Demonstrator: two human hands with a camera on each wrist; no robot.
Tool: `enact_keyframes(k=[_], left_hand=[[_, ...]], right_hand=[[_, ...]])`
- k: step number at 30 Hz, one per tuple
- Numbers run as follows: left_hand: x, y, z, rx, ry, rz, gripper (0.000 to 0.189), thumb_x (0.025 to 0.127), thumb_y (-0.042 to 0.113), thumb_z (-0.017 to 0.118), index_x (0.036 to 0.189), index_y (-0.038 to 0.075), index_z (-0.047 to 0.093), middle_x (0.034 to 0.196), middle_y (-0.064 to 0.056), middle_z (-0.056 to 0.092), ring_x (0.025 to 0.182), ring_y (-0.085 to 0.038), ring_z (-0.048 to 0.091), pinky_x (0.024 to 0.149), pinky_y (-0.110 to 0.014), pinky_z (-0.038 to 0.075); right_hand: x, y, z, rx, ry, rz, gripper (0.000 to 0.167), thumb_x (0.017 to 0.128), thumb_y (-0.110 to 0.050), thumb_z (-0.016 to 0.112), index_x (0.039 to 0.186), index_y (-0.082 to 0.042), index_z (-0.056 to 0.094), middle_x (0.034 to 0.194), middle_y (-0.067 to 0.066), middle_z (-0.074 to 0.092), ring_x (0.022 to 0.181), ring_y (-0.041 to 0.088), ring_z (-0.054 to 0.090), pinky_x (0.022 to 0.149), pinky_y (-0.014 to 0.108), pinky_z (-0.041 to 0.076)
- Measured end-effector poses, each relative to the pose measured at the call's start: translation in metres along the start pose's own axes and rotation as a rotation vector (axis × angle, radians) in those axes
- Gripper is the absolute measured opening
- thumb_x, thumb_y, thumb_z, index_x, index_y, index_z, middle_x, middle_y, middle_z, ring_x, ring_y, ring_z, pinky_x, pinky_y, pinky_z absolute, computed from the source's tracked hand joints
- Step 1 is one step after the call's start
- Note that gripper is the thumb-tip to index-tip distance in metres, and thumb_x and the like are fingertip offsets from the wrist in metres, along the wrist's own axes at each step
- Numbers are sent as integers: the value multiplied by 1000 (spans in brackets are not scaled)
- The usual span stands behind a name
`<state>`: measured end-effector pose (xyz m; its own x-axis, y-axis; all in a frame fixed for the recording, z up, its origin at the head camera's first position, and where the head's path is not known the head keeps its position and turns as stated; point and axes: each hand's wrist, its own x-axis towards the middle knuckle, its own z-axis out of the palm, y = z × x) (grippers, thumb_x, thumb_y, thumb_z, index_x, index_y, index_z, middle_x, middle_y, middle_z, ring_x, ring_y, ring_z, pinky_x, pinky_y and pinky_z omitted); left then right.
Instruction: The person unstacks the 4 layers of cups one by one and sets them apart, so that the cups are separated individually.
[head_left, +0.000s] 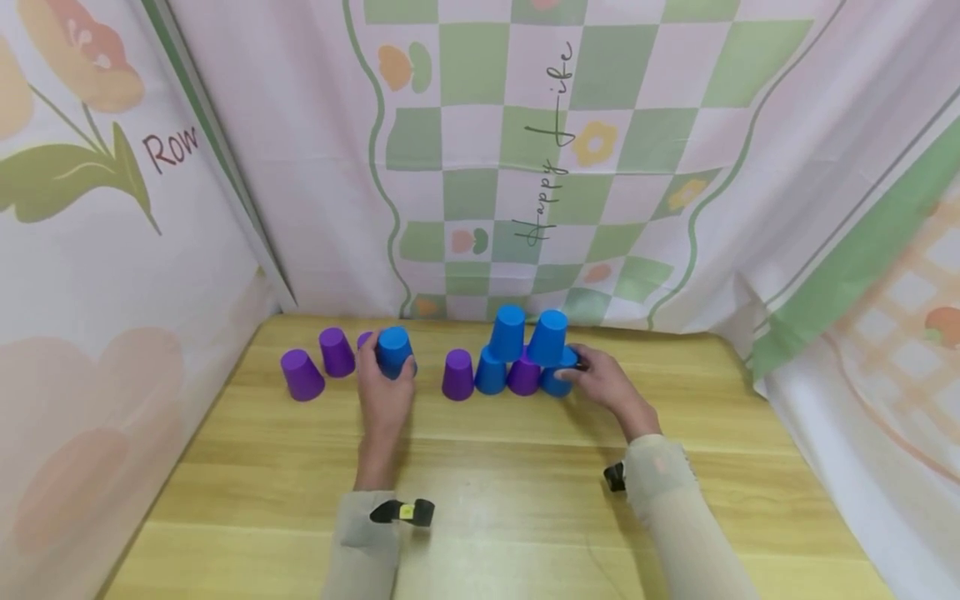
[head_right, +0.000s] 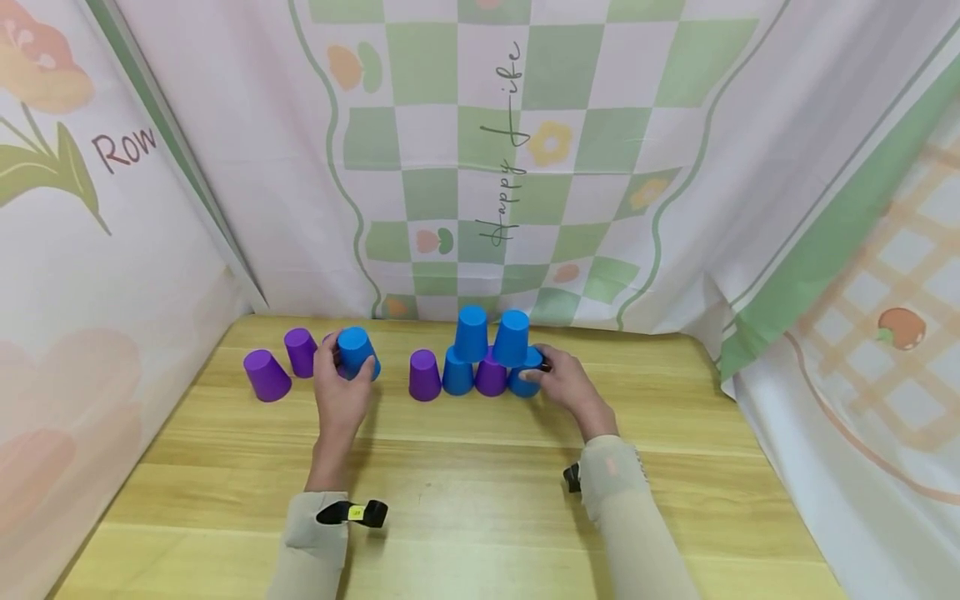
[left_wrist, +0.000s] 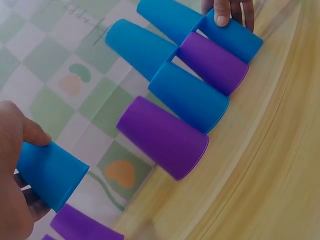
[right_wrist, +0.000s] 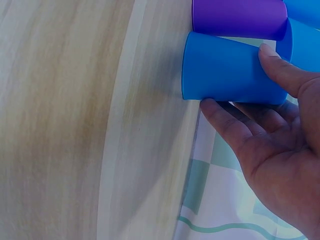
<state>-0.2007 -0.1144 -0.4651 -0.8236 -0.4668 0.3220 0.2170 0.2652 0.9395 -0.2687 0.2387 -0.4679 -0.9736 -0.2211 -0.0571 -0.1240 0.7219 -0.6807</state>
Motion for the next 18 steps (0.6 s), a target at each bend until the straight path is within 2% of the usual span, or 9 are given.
enact_keyframes(k=[8,12,18], left_hand=[[7,-5,-18,42,73,-53,62,86,-3,77,143,2,54,141,-24,53,140,-42,49,124,-60,35],[12,-11,-27,18,115,-70,61,85,-4,78,141,1,55,143,-23,54,141,-40,50,124,-56,36],[17,-17,-38,-29,126,-111,60,89,-3,76,143,3,52,149,-18,51,147,-35,45,127,-53,33]], right_hand=[[0,1,1,18,-4,9,62,104,-30,67,154,1,47,148,29,57,135,49,56,109,63,50],[0,1,2,28,-4,11,61,104,-30,67,153,1,48,148,28,58,134,49,56,109,63,50],[0,1,2,28,4,11,60,104,-31,68,152,-1,50,146,27,59,132,48,58,107,62,52]])
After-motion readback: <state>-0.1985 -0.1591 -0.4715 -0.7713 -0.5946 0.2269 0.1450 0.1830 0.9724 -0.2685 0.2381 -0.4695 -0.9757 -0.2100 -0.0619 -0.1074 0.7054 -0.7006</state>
